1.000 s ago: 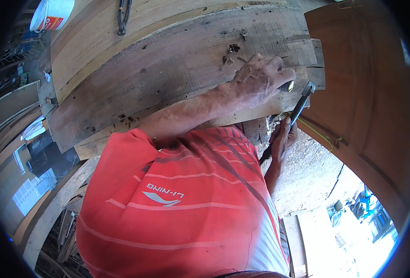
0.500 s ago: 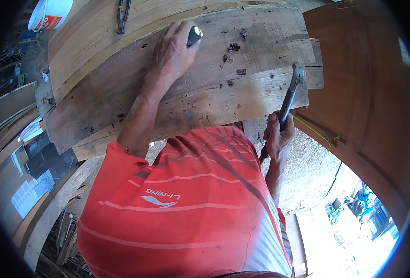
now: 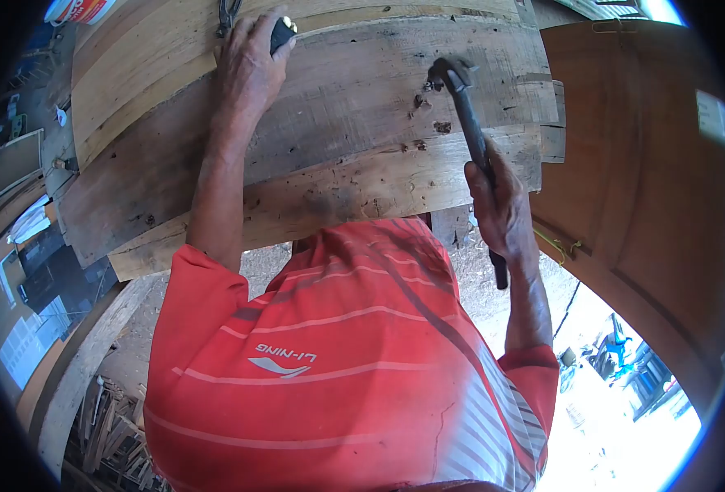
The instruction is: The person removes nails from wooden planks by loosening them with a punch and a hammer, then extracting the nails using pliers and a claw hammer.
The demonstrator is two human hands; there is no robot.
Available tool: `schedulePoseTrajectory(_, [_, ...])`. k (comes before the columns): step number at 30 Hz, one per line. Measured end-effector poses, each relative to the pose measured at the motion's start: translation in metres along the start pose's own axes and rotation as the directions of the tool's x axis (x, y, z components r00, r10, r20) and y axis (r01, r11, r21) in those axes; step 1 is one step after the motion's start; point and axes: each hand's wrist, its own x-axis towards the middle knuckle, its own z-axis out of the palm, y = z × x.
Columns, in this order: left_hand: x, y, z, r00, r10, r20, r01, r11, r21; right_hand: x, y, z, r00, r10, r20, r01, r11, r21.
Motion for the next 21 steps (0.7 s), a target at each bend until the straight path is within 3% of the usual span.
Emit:
schedulePoseTrajectory(4, [0.003,-0.009,0.014,0.992,0.035,-0.117,-0.024,0.996,0.089,-0.004,-0.019,-0.019,1.0,0.002,-0.013,-0.002,1.0,0.006])
schedulePoseTrajectory(7, [-0.001,-0.006,0.014,0.991,0.019,-0.133,-0.007,0.996,0.089,-0.013,-0.043,-0.027,0.973,-0.131,-0.19,0.161,0.976,0.15])
schedulePoseTrajectory(10, [-0.003,-0.007,0.015,0.991,0.021,-0.133,-0.011,0.997,0.078,-0.01,-0.027,-0.025,0.937,-0.26,-0.234,0.27,0.963,0.014])
schedulePoseTrajectory(12, [-0.001,-0.009,0.015,0.989,0.025,-0.148,-0.014,0.997,0.074,-0.006,-0.014,-0.017,0.967,-0.221,-0.127,0.21,0.973,-0.091])
schedulePoseTrajectory(14, [-0.002,-0.007,0.015,0.986,0.029,-0.166,-0.018,0.998,0.064,0.004,-0.016,-0.02,0.998,-0.025,0.06,0.034,0.987,-0.155])
schedulePoseTrajectory(15, [-0.001,-0.006,0.014,0.988,0.025,-0.15,-0.016,0.998,0.062,0.007,-0.017,-0.022,0.993,0.071,0.09,-0.064,0.995,-0.08])
schedulePoseTrajectory(18, [-0.005,0.003,0.006,0.991,0.005,-0.131,0.007,0.996,0.094,-0.002,-0.044,-0.031,0.999,0.007,-0.052,-0.003,0.997,0.074])
schedulePoseTrajectory(20, [0.0,0.012,-0.002,0.988,0.033,-0.153,-0.012,0.99,0.138,-0.002,-0.063,-0.035,0.952,-0.202,-0.231,0.242,0.956,0.164])
schedulePoseTrajectory(21, [0.002,0.016,-0.006,0.995,-0.023,-0.098,0.03,0.997,0.076,0.0,-0.071,-0.036,0.887,-0.311,-0.342,0.381,0.91,0.162])
